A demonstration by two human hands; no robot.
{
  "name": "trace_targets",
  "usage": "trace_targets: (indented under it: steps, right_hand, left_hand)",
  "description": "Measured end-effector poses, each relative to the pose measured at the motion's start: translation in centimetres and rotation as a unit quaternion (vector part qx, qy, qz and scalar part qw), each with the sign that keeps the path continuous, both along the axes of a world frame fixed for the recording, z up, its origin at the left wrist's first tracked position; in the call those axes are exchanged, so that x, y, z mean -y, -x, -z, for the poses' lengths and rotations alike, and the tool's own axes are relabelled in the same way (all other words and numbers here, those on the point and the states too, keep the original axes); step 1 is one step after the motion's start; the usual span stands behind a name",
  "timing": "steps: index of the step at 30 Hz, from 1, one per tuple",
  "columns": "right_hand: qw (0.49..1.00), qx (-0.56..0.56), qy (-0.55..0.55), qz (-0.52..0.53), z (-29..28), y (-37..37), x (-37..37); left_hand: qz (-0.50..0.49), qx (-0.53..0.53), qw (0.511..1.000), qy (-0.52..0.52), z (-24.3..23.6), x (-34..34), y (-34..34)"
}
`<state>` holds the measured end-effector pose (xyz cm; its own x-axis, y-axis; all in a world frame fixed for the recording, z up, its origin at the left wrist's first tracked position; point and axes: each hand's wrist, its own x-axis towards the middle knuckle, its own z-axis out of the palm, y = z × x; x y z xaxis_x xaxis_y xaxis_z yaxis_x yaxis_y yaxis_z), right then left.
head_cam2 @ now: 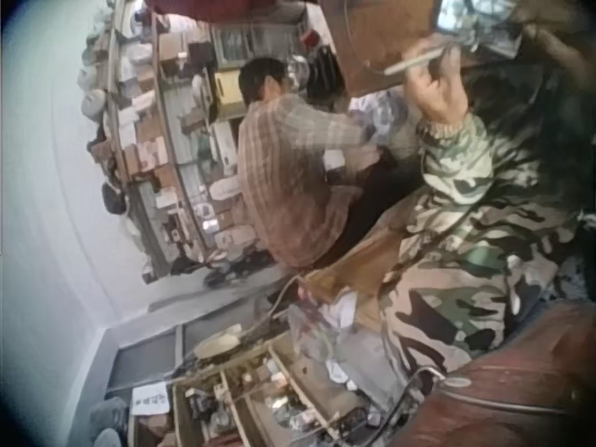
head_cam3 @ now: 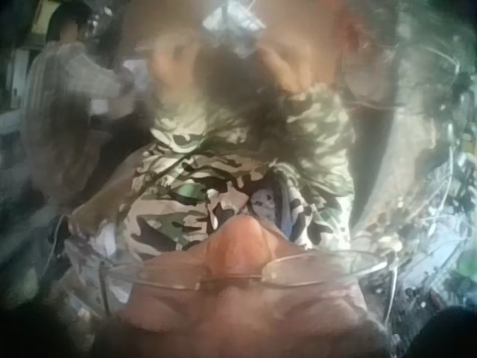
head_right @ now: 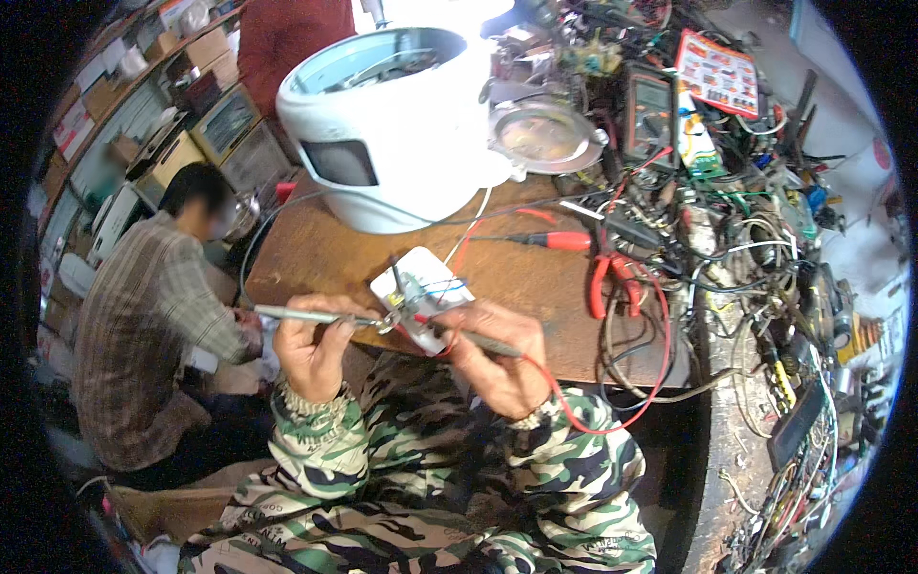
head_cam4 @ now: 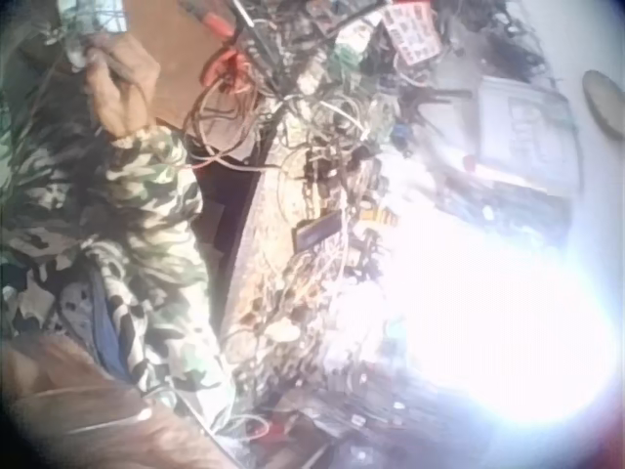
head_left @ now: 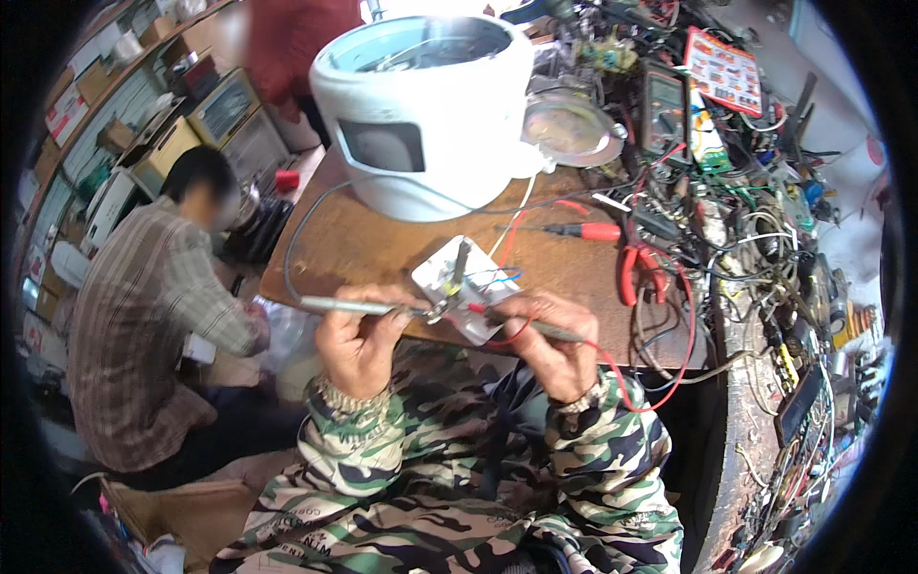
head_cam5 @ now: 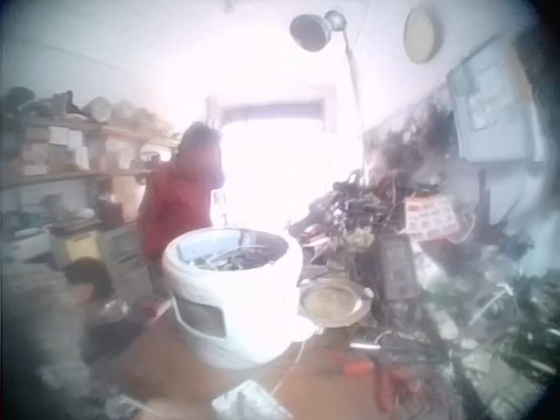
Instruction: The person uses a soldering iron and pliers to work on a small electrical component with wires, likely a switch or connector. They repeatedly heat and adjust the wires and terminals while holding the component in their left hand. The task continues throughout the clip without a visible final state.
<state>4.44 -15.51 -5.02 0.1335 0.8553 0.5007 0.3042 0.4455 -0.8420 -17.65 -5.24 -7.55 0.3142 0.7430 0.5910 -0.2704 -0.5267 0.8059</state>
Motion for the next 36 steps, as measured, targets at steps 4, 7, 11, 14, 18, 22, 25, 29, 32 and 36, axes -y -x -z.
trace_targets:
  steps: [4, 7, 11, 14, 18, 22, 25, 29, 32, 36]
  right_hand:
    - [0.998, 0.041, -0.044, -0.017, -0.2, -0.5, -0.3]
    - [1.000, 0.002, -0.020, -0.022, 0.6, -0.1, -0.5]
    - [1.000, -0.023, -0.009, -0.020, 0.8, -0.1, -0.5]
    - [1.000, -0.014, -0.026, -0.002, 0.8, 0.1, -0.5]
    - [0.999, -0.015, -0.047, -0.003, 1.2, 0.2, -0.6]
    - [0.999, -0.031, -0.015, -0.009, 1.2, 0.1, -0.4]
    - [0.999, -0.049, -0.003, -0.015, 1.1, 0.2, -0.3]
    - [0.999, -0.001, 0.009, -0.030, 0.7, -0.1, -0.5]
    - [1.000, -0.027, 0.008, -0.010, 0.4, 0.1, -0.1]
    - [0.999, -0.031, 0.022, 0.014, -0.1, 0.1, 0.2]
  left_hand:
    - [-0.028, 0.021, 0.999, 0.008, 0.7, 0.2, 0.2]
    - [-0.037, -0.010, 0.999, -0.006, 0.3, 0.1, 0.6]
    - [-0.025, 0.004, 1.000, 0.005, -1.0, 0.5, -0.1]
    - [-0.017, 0.023, 1.000, 0.011, -0.5, 0.2, -0.2]
    - [-0.011, 0.015, 1.000, 0.006, -0.7, 0.2, -0.2]
    - [-0.023, -0.003, 1.000, -0.013, -0.8, 0.2, -0.2]
    - [-0.018, 0.004, 1.000, -0.003, -1.1, 0.4, -0.3]
    - [-0.046, -0.020, 0.999, -0.007, -0.9, 0.2, 0.5]
    - [-0.081, -0.089, 0.993, -0.008, -0.8, 0.2, 0.6]
    - [-0.023, -0.026, 0.999, 0.006, -0.4, -0.1, -0.4]
